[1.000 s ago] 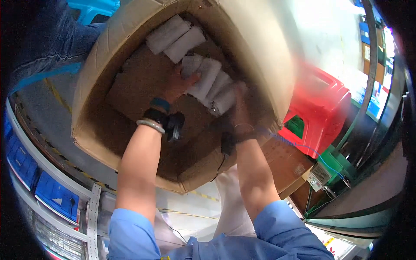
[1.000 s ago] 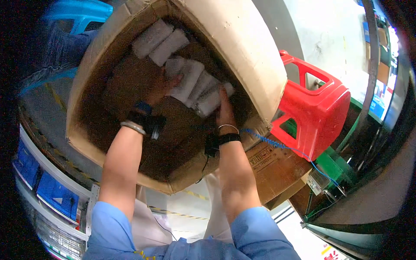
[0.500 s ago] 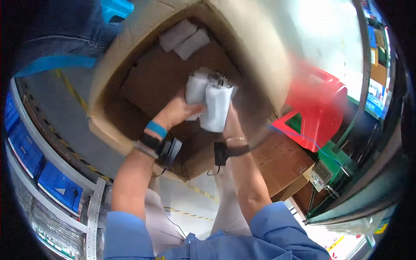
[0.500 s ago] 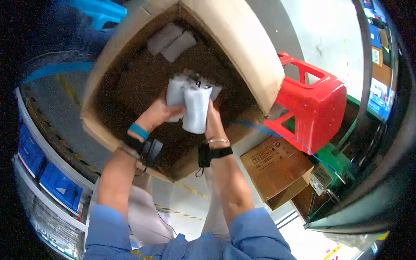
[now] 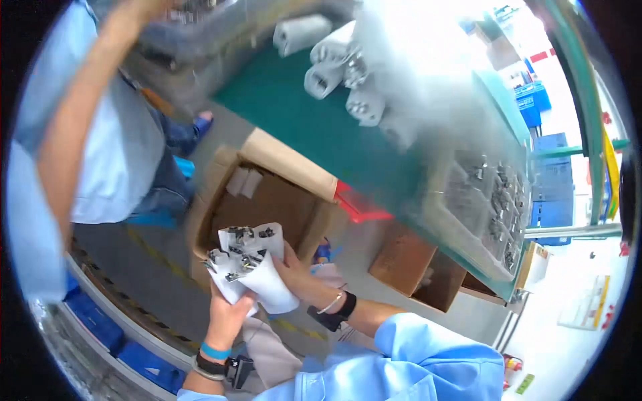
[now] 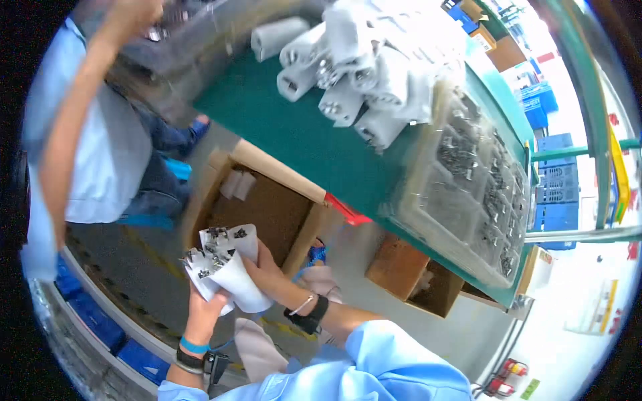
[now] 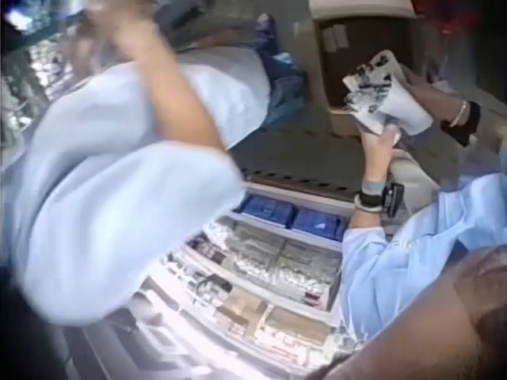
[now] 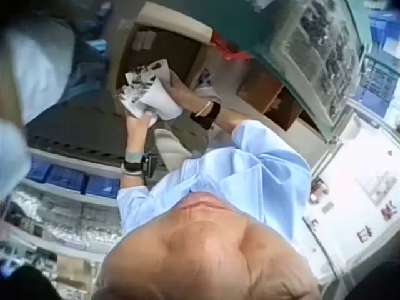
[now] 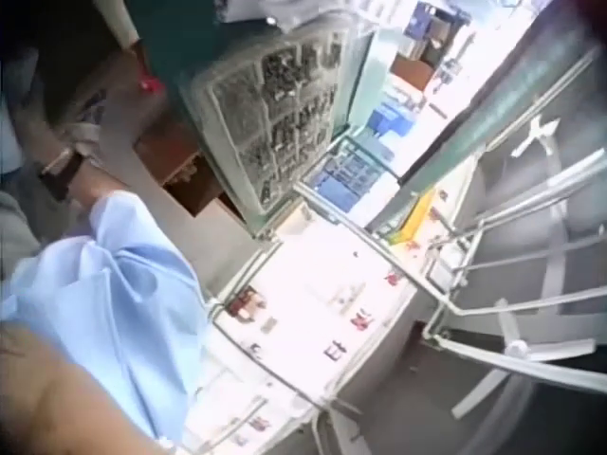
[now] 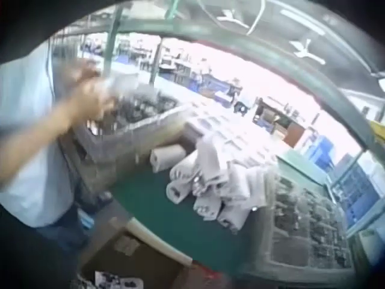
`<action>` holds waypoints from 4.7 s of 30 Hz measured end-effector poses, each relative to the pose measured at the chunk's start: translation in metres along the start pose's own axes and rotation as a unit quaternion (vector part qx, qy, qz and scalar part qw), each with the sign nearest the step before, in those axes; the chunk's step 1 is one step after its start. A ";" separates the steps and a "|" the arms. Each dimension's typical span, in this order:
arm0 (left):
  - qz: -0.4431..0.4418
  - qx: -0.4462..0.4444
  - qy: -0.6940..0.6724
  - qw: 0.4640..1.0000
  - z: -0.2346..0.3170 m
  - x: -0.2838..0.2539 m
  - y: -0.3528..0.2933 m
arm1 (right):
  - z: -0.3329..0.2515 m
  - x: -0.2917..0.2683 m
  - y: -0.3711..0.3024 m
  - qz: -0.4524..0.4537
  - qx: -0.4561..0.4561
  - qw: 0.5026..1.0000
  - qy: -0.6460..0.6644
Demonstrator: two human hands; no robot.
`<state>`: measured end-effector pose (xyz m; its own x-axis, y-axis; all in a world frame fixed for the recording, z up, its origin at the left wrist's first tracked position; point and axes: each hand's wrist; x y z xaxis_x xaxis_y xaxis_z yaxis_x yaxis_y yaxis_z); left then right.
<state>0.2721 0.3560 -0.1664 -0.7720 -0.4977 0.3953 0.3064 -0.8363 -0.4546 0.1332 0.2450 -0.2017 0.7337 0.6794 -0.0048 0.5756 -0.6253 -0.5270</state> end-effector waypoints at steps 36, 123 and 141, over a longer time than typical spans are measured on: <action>-0.048 0.075 0.000 0.996 0.136 0.146 0.244 | -0.203 -0.192 0.064 0.353 -0.177 0.855 -0.337; 0.100 -0.119 0.499 0.853 -0.330 -0.237 -0.104 | 0.201 0.036 0.177 -0.041 0.126 0.961 0.242; 0.001 0.044 -0.168 0.985 0.049 0.073 -0.066 | -0.172 -0.118 -0.084 0.027 -0.223 0.952 -0.206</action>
<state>0.2227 0.3637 -0.0684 -0.5478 -0.5348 0.6433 0.3663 -0.8447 -0.3903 0.0606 0.1513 -0.0102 0.6150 0.6775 -0.4035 0.7050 -0.7016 -0.1034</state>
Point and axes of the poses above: each hand's wrist, its own y-axis towards the middle knuckle, its own x-axis out of the palm, z = x × y, and after that the axes turned 15 degrees about -y, right-handed
